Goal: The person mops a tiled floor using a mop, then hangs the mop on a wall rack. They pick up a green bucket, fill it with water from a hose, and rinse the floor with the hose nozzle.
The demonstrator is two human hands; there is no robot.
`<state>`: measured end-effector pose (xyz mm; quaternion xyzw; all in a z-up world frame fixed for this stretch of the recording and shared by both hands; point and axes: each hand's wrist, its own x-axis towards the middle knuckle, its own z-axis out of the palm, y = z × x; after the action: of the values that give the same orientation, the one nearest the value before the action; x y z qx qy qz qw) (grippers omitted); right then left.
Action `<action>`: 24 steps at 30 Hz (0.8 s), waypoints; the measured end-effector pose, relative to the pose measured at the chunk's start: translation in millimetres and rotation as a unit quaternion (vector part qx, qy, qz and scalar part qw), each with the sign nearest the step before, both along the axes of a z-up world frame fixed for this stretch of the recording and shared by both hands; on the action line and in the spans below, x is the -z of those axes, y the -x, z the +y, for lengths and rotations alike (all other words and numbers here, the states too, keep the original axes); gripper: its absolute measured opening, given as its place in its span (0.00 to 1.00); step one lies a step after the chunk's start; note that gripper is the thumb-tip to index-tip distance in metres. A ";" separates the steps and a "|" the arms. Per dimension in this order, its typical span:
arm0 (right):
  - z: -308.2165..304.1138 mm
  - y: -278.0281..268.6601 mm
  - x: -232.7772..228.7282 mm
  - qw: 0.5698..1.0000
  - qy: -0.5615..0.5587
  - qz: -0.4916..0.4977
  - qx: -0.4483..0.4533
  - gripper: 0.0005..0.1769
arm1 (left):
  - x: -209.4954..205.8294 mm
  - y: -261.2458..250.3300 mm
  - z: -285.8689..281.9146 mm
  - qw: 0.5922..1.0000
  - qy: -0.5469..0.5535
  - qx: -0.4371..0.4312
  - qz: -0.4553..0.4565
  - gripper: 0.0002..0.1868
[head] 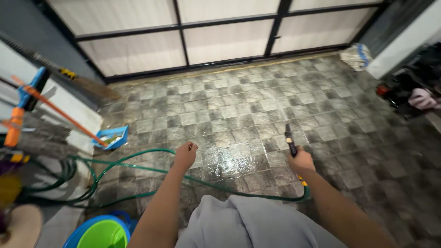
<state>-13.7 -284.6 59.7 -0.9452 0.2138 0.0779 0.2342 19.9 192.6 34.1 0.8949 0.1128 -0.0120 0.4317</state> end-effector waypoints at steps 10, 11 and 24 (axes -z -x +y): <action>-33.4 56.2 -12.8 0.993 -0.019 -0.068 0.090 0.23 | -7.4 -43.5 -76.3 0.989 0.041 0.138 -0.032 0.12; -38.2 59.3 -11.2 0.991 -0.012 -0.085 0.105 0.23 | -11.2 -44.7 -81.1 0.988 0.050 0.141 -0.037 0.12; -81.1 94.2 -11.8 0.973 -0.023 -0.116 0.196 0.28 | -28.1 -44.7 -114.2 0.985 0.049 0.167 -0.009 0.11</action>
<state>-107.9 -365.7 71.5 -0.8818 0.3645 -0.0742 0.2900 64.6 78.4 62.2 0.8789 -0.0430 -0.0814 0.4681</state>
